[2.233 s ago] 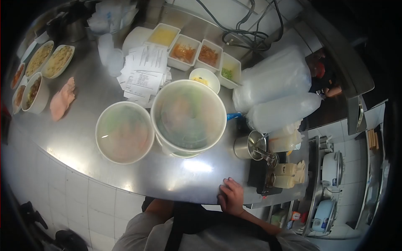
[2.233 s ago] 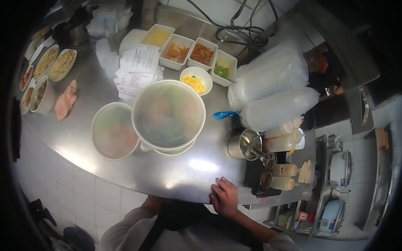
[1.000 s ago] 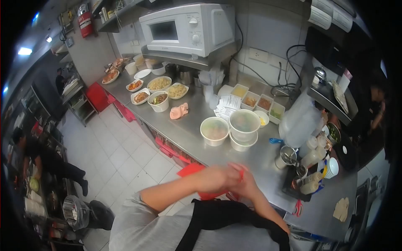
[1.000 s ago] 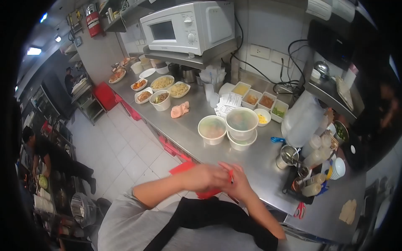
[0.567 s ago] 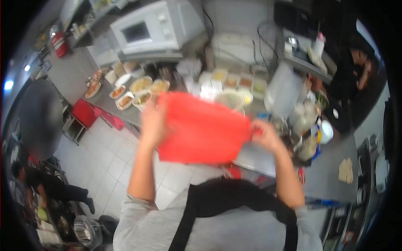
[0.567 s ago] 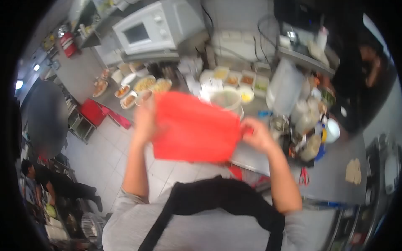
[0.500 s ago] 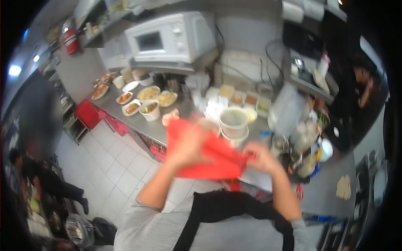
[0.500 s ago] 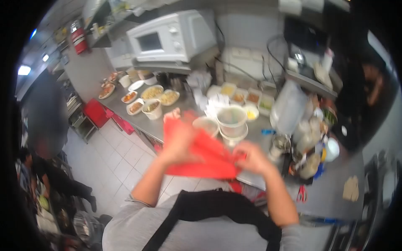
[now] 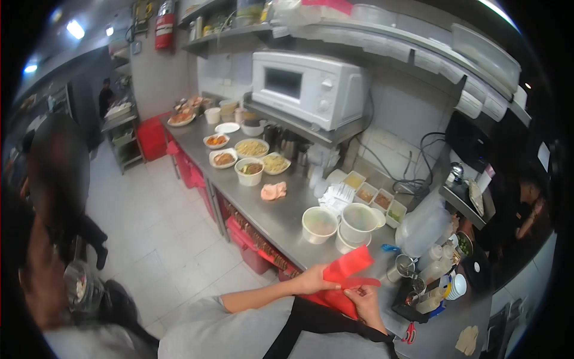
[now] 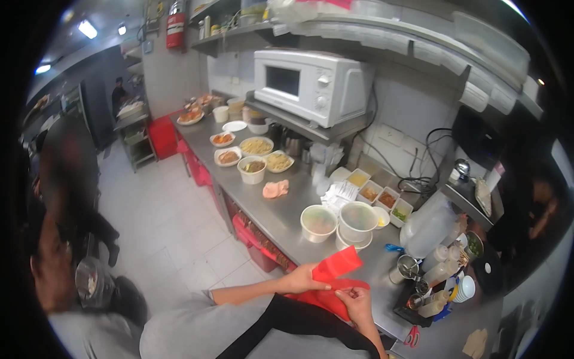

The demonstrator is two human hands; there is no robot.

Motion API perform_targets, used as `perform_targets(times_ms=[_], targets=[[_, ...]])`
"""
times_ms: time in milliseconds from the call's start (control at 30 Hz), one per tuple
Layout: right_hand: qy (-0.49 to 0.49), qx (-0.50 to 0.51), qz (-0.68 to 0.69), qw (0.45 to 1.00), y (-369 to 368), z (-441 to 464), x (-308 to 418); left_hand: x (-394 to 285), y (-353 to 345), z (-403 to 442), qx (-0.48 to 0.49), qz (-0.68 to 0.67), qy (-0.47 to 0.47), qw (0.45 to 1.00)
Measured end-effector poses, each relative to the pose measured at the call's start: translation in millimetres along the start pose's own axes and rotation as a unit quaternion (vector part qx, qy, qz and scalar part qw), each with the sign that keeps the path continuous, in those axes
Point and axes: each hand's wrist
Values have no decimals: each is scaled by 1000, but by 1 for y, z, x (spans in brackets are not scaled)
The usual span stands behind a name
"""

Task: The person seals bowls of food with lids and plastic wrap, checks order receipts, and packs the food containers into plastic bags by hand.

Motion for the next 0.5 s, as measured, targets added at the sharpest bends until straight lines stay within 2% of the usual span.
perform_targets(times_ms=[67,100,133,200,233,267,333,433,500], targets=[[5,-7,-58,998,14,0,-17,-8,5,-6,6,9,27,1000],[30,-11,-23,999,13,1,-21,1,4,-7,7,8,8,1000],[84,-28,-59,994,7,2,-16,10,4,-5,8,11,-13,1000],[176,-65,-129,974,-4,-11,5,6,-4,-10,11,116,12,993],[144,-68,-177,971,-3,-16,15,4,-7,-13,12,135,33,990],[98,-86,-154,979,-1,-18,17,1,-9,-15,7,112,37,993],[90,-101,-72,988,-2,-18,20,-3,-6,-18,-30,89,47,994],[48,-58,11,997,7,-21,4,-3,-6,-26,-38,-28,38,998],[38,-41,-6,998,7,-25,-13,-2,-8,-32,-21,-84,45,995]])
Point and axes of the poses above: each hand's wrist, its own z-axis towards the middle knuckle, its own y-axis out of the back of the hand, x = y × z, and after that the axes turned 5 degrees about -x, right-handed
